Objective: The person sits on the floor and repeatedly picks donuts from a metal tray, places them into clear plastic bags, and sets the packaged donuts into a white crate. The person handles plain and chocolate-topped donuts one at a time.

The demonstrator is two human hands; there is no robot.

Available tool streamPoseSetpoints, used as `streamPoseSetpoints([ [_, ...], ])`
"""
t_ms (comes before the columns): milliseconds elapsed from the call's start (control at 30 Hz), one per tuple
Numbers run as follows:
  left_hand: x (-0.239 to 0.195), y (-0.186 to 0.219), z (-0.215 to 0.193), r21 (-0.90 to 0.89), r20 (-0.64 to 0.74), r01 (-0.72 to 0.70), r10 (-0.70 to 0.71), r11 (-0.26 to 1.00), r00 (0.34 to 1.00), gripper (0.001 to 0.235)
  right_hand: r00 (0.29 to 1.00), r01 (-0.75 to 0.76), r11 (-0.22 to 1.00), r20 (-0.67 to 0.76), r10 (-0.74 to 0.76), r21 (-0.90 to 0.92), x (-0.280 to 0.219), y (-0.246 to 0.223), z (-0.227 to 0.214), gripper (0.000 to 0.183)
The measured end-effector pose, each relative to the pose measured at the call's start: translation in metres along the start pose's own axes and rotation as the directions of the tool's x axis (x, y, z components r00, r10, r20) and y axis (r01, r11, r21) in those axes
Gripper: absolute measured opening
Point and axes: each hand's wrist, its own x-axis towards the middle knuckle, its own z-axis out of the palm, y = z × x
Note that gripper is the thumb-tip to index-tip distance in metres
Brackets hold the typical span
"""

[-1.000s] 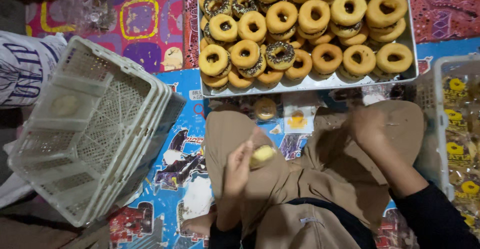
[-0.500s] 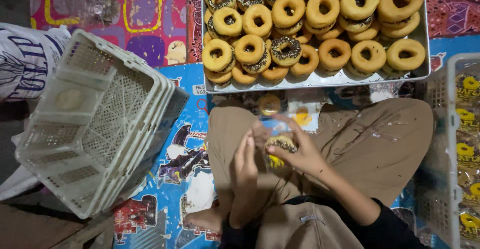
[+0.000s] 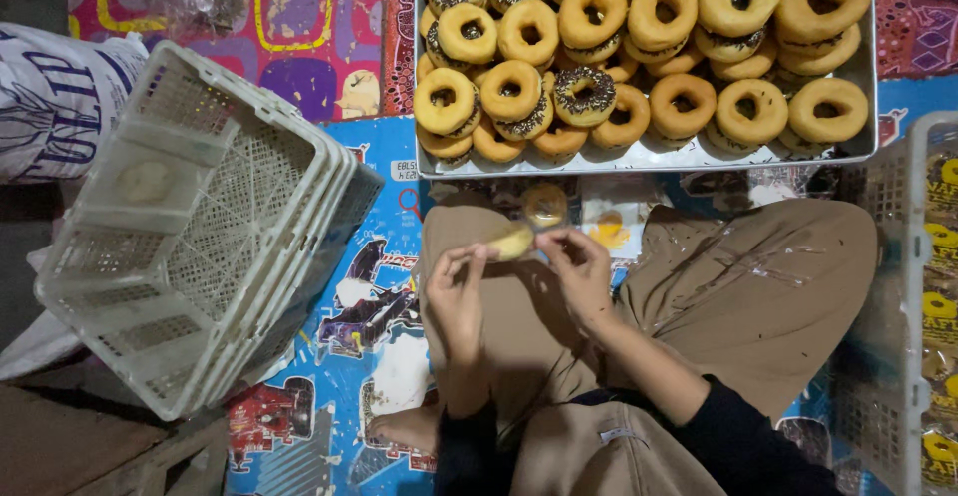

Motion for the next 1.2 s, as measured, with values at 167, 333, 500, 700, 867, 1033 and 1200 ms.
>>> streamPoseSetpoints([
  [167,-0.035,-0.044,-0.011,0.05,-0.163,0.096,-0.087,0.994,0.983,0.037,0.889,-0.457,0.873,0.054,0.455,0.173,-0.038,0.073,0.002,0.012],
  [333,-0.027,-0.083,-0.016,0.033,-0.212,0.08,-0.071,0.996,0.975,0.042,0.928,-0.324,0.935,0.146,0.343,-0.141,0.006,0.119,-0.058,0.016],
  [500,0.042,-0.11,0.044,-0.086,-0.117,0.012,-0.022,0.996,0.993,0.034,0.98,0.0,0.216,0.043,0.193,-0.976,0.11,0.117,-0.123,0.046],
  [700,0.062,-0.101,0.098,0.802,0.042,-0.083,0.083,0.592,0.996,0.019,0.699,0.504,-0.207,0.537,-0.472,-0.838,0.143,0.131,-0.137,0.054],
  [867,0.047,-0.078,0.102,0.897,0.164,-0.29,0.359,0.334,0.919,0.037,0.891,0.442,-0.21,0.455,-0.012,-0.872,0.154,0.144,-0.128,0.018],
  [1033,0.033,-0.076,0.116,0.474,0.3,-0.383,0.264,0.793,0.917,0.049,0.851,0.523,-0.235,0.486,0.2,-0.819,0.091,0.101,-0.124,0.021],
  [1200,-0.008,-0.058,0.154,0.28,0.556,-0.009,-0.154,0.96,0.817,0.034,0.886,0.458,-0.185,0.463,0.021,-0.869,0.023,0.032,-0.115,0.032],
])
